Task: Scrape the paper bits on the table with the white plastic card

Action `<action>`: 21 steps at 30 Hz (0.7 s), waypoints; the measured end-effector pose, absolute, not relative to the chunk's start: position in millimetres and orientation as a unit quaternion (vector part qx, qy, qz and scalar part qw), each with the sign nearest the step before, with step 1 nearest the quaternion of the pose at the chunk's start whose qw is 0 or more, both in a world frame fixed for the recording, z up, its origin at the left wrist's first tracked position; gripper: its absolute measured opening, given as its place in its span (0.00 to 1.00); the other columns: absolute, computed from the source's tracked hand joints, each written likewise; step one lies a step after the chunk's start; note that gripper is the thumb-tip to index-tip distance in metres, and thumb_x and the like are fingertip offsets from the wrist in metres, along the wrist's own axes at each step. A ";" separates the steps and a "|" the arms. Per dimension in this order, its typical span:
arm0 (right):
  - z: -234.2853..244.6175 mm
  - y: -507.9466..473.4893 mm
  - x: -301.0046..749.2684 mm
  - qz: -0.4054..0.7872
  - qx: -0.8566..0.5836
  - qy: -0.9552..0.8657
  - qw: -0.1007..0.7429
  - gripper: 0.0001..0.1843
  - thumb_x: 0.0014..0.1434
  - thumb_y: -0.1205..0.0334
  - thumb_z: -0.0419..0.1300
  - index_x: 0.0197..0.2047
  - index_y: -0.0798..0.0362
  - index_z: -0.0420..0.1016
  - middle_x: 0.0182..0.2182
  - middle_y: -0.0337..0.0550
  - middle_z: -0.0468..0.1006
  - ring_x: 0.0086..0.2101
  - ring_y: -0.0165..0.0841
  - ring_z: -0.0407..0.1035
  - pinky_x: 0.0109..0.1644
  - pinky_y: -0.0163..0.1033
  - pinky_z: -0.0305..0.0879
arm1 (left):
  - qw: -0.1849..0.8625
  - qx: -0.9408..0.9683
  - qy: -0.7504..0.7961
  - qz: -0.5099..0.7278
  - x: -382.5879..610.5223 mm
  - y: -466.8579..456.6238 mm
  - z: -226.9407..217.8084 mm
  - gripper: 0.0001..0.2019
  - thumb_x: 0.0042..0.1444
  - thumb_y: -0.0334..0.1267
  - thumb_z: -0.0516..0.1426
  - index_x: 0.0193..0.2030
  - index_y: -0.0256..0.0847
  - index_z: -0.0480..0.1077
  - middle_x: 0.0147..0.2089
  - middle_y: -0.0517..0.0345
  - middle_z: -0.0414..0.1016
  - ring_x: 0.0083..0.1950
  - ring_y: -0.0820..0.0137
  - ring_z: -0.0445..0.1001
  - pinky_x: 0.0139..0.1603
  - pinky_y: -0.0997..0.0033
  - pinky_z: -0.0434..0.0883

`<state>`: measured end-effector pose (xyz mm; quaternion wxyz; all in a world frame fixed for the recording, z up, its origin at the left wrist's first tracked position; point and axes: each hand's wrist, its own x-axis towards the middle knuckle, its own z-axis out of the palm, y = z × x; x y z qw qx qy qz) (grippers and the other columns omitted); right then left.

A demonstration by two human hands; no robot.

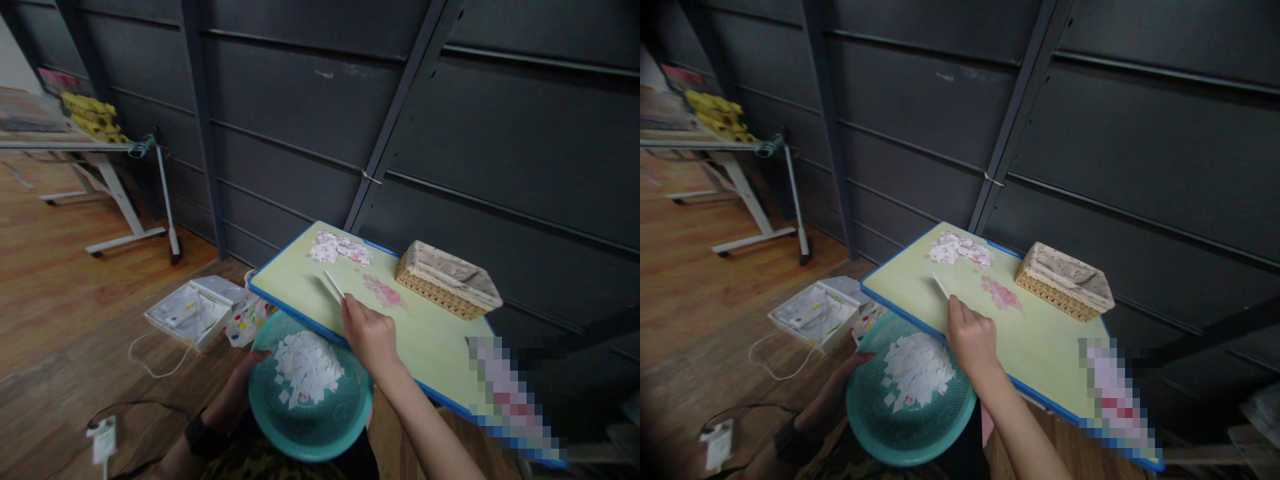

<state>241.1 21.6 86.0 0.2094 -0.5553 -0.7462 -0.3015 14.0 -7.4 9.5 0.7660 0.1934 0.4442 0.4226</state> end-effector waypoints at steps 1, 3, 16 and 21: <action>86.1 27.9 233.7 -0.294 -0.563 -0.753 0.171 0.11 0.62 0.68 0.51 0.43 0.55 0.73 0.26 0.42 0.78 0.22 0.28 0.71 0.23 0.30 0.54 | 0.767 0.202 0.435 0.427 14.9 -8.8 5.8 0.07 0.49 0.39 0.60 0.31 0.38 0.72 0.23 0.61 0.78 0.25 0.70 0.73 0.30 0.70 0.69; 88.2 40.4 218.1 -0.256 -0.576 -0.771 0.089 0.12 0.61 0.70 0.50 0.45 0.56 0.71 0.29 0.47 0.79 0.25 0.30 0.73 0.24 0.31 0.57 | 0.776 0.220 0.410 0.426 17.9 -12.1 -3.7 0.08 0.50 0.38 0.59 0.35 0.38 0.73 0.28 0.59 0.80 0.29 0.68 0.75 0.33 0.70 0.70; 123.5 79.5 268.5 -0.189 -0.737 -0.648 0.042 0.14 0.59 0.68 0.50 0.38 0.59 0.76 0.28 0.57 0.79 0.30 0.39 0.75 0.31 0.36 0.62 | 0.817 0.108 0.467 0.320 32.7 -29.1 -64.3 0.27 0.49 0.43 0.60 0.55 0.30 0.65 0.41 0.47 0.83 0.44 0.55 0.79 0.49 0.60 0.71; 138.1 98.2 347.6 -0.158 -0.740 -0.629 0.178 0.18 0.61 0.55 0.50 0.39 0.54 0.79 0.32 0.53 0.81 0.35 0.41 0.74 0.36 0.37 0.62 | 0.821 0.096 0.457 0.329 29.8 -26.1 -71.3 0.29 0.49 0.40 0.61 0.56 0.26 0.64 0.37 0.46 0.83 0.43 0.54 0.80 0.49 0.59 0.72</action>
